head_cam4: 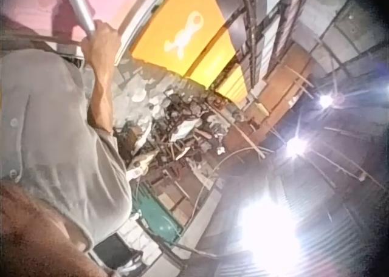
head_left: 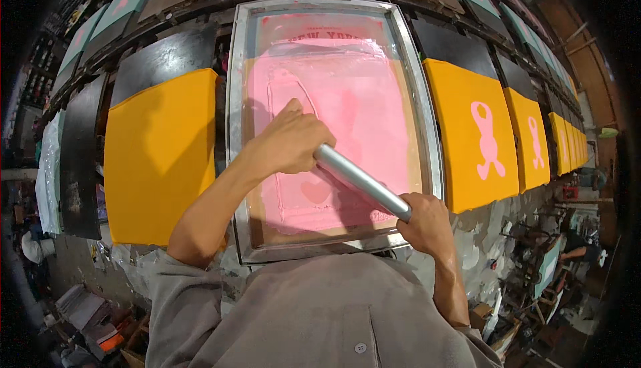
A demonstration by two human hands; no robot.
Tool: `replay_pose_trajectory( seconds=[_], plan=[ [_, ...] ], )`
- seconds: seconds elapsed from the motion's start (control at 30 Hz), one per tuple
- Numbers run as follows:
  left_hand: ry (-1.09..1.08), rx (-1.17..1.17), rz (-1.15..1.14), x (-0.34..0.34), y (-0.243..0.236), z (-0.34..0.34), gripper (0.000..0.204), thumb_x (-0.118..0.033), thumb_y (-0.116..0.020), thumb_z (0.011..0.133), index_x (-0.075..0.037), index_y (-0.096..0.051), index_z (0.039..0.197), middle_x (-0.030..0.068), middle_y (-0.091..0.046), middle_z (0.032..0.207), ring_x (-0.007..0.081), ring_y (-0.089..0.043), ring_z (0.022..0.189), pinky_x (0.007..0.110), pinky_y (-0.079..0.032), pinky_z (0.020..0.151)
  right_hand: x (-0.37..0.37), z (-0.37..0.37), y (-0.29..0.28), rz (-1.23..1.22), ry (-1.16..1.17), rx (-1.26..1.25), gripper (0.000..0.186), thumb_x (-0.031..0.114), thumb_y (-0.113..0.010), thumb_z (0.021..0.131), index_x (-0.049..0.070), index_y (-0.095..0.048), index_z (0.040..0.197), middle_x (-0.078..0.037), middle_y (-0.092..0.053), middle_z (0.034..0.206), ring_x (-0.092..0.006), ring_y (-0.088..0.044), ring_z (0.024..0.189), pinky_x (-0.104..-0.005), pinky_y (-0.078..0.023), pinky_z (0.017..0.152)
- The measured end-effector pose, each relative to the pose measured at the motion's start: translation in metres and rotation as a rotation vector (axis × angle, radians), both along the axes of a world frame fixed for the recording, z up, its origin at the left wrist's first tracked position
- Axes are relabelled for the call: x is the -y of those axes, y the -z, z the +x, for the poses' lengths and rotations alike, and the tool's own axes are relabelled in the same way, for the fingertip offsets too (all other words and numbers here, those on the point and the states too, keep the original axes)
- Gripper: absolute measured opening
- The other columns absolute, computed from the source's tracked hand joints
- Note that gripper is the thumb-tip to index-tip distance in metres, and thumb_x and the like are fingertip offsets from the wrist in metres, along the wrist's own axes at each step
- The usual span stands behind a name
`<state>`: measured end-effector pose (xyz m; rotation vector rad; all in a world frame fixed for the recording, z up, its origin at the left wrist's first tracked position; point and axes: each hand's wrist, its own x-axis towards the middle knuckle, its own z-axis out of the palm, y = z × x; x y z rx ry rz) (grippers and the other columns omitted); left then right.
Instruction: Manually applying ink to a screen printing frame and transferring the design to fabric, then preparing more ink.
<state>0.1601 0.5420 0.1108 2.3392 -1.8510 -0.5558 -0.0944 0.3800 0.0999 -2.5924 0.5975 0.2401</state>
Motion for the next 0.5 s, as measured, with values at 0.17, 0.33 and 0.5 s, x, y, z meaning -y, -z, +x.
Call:
replay_pose_trajectory(
  seconds=[0.17,0.33,0.5],
  plan=[
    [-0.146,0.038,-0.184,-0.016,-0.02,0.036,0.023,-0.008,-0.07,0.067,-0.016,-0.073,0.089,0.0054,-0.069,0.08,0.0259,-0.064,0.085,0.038,-0.037,0.087,0.036,0.06,-0.009,-0.137,-0.128,0.176,0.031,0.008,-0.066,0.07,0.007,-0.072,0.1,-0.019,-0.07,0.092,-0.0391,-0.067,0.084,-0.0476,-0.054,0.078],
    [-0.274,0.199,-0.302,0.002,-0.016,0.096,0.027,-0.007,-0.069,0.068,-0.013,-0.072,0.095,0.0059,-0.07,0.087,0.0294,-0.064,0.095,0.044,-0.045,0.08,0.091,0.152,-0.015,-0.282,-0.23,0.255,0.032,0.007,-0.065,0.073,0.009,-0.071,0.104,-0.019,-0.071,0.094,-0.0383,-0.068,0.087,-0.0488,-0.054,0.078],
    [-0.366,0.163,-0.363,0.018,0.029,0.11,0.029,-0.009,-0.068,0.071,-0.014,-0.07,0.099,0.0047,-0.069,0.096,0.0275,-0.064,0.097,0.044,-0.042,0.088,0.092,0.185,0.029,-0.399,-0.318,0.421,0.027,0.002,-0.064,0.072,0.009,-0.068,0.097,-0.015,-0.068,0.089,-0.0359,-0.067,0.085,-0.0467,-0.054,0.073]
  ],
)
